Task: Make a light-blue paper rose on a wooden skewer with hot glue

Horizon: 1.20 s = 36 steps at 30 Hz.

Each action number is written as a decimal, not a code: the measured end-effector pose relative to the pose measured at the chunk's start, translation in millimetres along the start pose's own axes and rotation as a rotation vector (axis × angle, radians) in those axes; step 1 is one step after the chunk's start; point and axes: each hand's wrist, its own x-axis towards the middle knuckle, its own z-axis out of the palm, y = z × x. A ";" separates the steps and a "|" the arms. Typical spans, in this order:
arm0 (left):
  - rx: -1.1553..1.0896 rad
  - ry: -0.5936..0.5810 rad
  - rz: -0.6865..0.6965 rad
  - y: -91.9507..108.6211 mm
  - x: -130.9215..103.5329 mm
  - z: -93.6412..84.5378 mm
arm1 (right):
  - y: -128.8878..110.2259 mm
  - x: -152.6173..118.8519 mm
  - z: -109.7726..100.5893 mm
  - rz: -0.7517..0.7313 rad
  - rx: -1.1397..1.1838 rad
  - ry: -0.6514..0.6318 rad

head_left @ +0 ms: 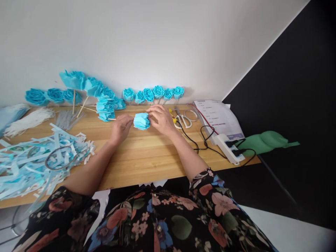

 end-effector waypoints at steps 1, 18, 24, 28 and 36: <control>-0.007 -0.002 -0.003 0.4 0.3 -0.4 | 1.0 -0.4 1.7 0.001 0.025 0.018; -0.073 0.032 -0.034 -2.2 -0.4 0.0 | -5.8 0.7 -1.7 -0.047 0.233 0.200; -0.044 0.026 0.038 -3.4 -1.5 1.3 | 1.3 -0.7 2.6 -0.029 0.142 0.101; -0.032 0.026 0.050 -3.3 -1.8 1.2 | 0.0 -0.3 1.4 -0.038 0.127 0.063; -0.037 0.027 0.007 -2.2 -1.1 1.6 | -8.2 -2.1 -0.9 -0.007 0.238 0.146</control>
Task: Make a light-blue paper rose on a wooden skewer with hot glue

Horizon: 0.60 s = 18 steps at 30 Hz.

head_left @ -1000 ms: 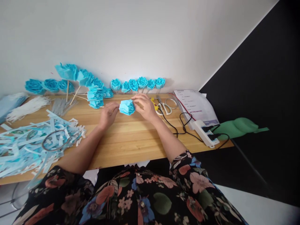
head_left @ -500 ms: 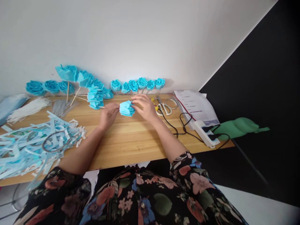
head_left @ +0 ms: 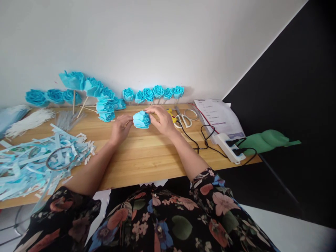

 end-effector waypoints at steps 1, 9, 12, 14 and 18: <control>-0.012 0.006 -0.004 -0.2 0.2 0.0 | -1.7 0.1 -1.2 0.037 0.028 0.026; -0.047 0.017 -0.046 -0.7 -0.1 0.7 | -8.6 2.3 -5.5 0.302 0.225 0.182; -0.052 0.000 -0.074 -1.2 -0.8 0.8 | -12.9 2.1 -6.6 0.388 0.192 0.209; -0.060 -0.003 -0.080 -1.2 -1.1 0.6 | -15.1 2.2 -7.6 0.401 0.183 0.243; -0.073 0.001 -0.072 0.5 -0.9 0.5 | -12.5 1.7 -6.7 0.364 0.157 0.234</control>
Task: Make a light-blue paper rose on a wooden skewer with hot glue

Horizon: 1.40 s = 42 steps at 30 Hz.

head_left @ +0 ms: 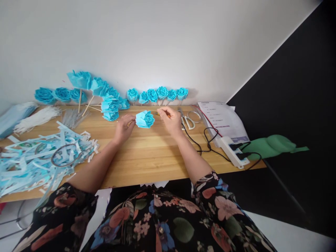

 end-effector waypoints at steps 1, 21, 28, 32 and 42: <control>-0.003 0.005 0.003 0.6 0.1 0.0 | 1.9 0.2 0.7 -0.023 -0.007 -0.020; 0.081 -0.038 0.063 1.8 -0.4 0.9 | 15.6 1.2 5.1 -0.373 -0.341 -0.302; 0.029 -0.011 0.027 2.1 0.2 -1.1 | 4.7 -1.7 1.7 -0.188 -0.014 -0.221; 0.018 0.010 0.004 3.8 1.0 -3.1 | 9.9 2.0 3.0 -0.194 0.096 -0.376; -0.098 0.020 0.036 7.2 -5.4 6.3 | -3.6 -14.8 18.2 -0.196 0.108 -0.491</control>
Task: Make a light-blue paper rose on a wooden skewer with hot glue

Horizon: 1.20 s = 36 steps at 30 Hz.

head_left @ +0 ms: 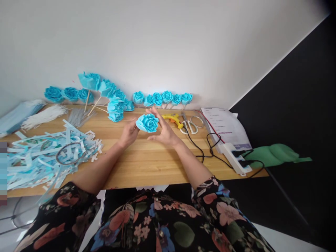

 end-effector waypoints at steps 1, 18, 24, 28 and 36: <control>-0.006 -0.021 0.011 0.4 -0.8 1.5 | -2.4 -0.2 1.4 -0.009 -0.006 0.011; 0.015 0.022 0.025 3.8 -0.4 7.1 | 5.4 -3.3 14.3 -0.140 -0.166 0.181; 0.020 0.043 -0.017 0.1 -0.6 6.9 | 5.5 -3.2 12.9 -0.123 -0.132 0.112; 0.027 0.053 0.018 -2.0 0.1 4.4 | 8.4 -4.9 12.0 -0.091 -0.159 0.125; 0.019 -0.005 0.103 -3.3 -0.7 7.6 | 17.0 -4.2 11.8 -0.165 -0.150 0.213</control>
